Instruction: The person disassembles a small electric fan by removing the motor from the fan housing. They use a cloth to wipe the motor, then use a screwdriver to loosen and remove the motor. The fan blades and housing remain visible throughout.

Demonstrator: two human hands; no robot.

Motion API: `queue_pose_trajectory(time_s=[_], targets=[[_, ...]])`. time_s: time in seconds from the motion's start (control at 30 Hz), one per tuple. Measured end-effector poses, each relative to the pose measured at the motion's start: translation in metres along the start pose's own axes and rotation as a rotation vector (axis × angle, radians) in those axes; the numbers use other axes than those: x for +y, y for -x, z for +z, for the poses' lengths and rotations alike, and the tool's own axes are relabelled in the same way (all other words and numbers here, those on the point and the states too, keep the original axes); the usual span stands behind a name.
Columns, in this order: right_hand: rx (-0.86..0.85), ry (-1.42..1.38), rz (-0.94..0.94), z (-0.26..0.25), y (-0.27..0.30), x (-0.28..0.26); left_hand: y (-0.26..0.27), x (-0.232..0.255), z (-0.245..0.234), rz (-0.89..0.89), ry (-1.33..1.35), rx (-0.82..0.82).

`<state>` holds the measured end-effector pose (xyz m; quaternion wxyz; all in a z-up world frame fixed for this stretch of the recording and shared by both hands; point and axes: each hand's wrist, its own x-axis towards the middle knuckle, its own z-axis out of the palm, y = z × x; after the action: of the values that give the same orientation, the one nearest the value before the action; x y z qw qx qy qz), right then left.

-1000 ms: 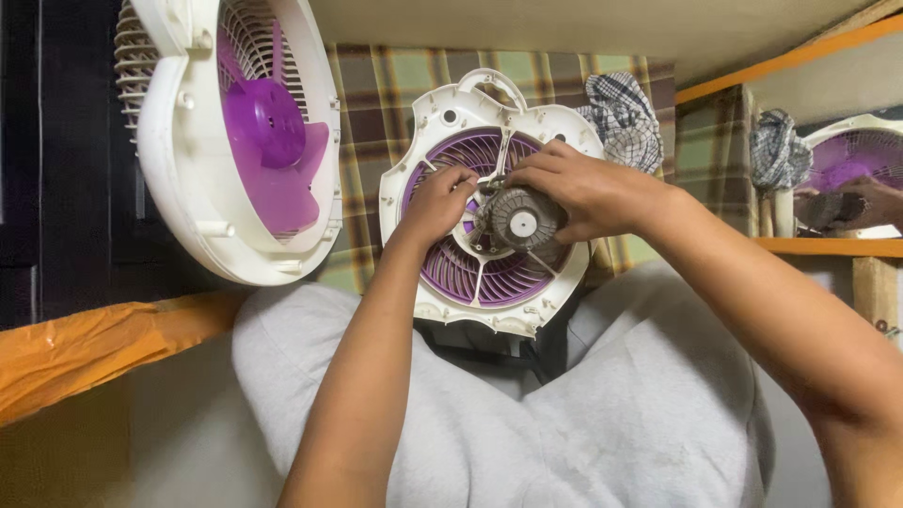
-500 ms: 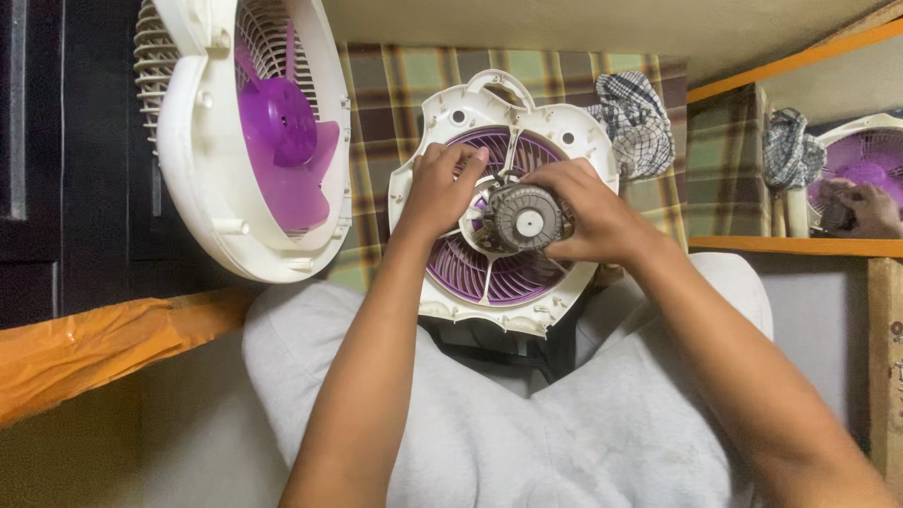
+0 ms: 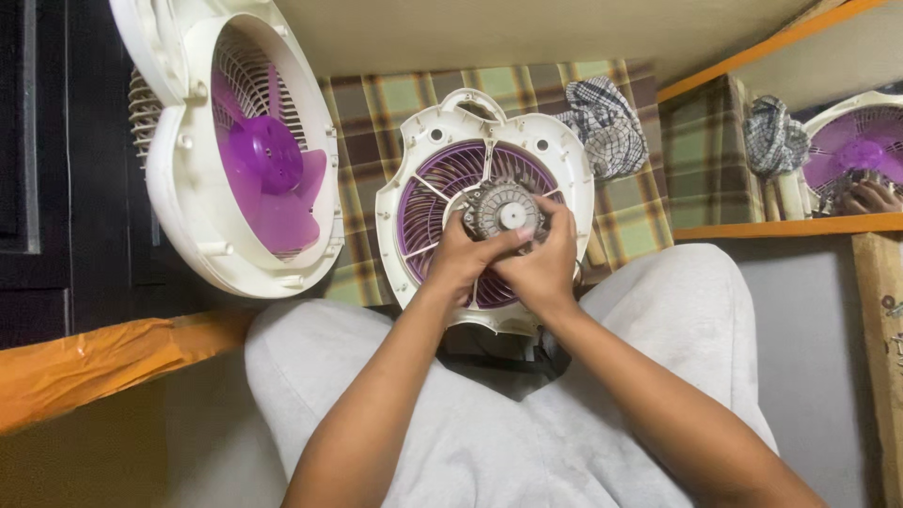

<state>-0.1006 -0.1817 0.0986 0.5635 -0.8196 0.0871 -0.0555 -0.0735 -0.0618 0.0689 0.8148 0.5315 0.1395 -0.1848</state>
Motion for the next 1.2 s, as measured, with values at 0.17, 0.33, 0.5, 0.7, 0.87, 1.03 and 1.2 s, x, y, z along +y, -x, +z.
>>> queue_pose_trajectory(time_s=[0.17, 0.33, 0.5, 0.7, 0.87, 1.03, 1.2], targets=[[-0.240, -0.051, -0.058, -0.023, 0.002, -0.002, 0.000, 0.013, -0.020, -0.053, -0.038, -0.034], [-0.314, -0.189, 0.071, -0.070, -0.039, 0.013, -0.015, 0.040, -0.043, -0.078, -0.234, -0.239], [-0.659, -0.272, 0.094, -0.077, -0.058, 0.036, -0.021, 0.044, -0.044, -0.030, -0.371, -0.502], [-0.630, -0.289, 0.447, -0.050, -0.062, 0.052, -0.034, 0.046, -0.049, -0.178, -0.349, -0.337], [-0.578, -0.274, 0.506, -0.044, -0.062, 0.054, -0.045, 0.039, -0.059, -0.086, -0.324, -0.067], [-0.591, -0.369, 0.501, -0.038, -0.059, 0.064, -0.060, 0.015, -0.060, -0.134, -0.226, 0.056], [-0.540, -0.468, 0.612, -0.022, -0.048, 0.073, -0.059, -0.003, -0.061, -0.054, -0.183, 0.100]])
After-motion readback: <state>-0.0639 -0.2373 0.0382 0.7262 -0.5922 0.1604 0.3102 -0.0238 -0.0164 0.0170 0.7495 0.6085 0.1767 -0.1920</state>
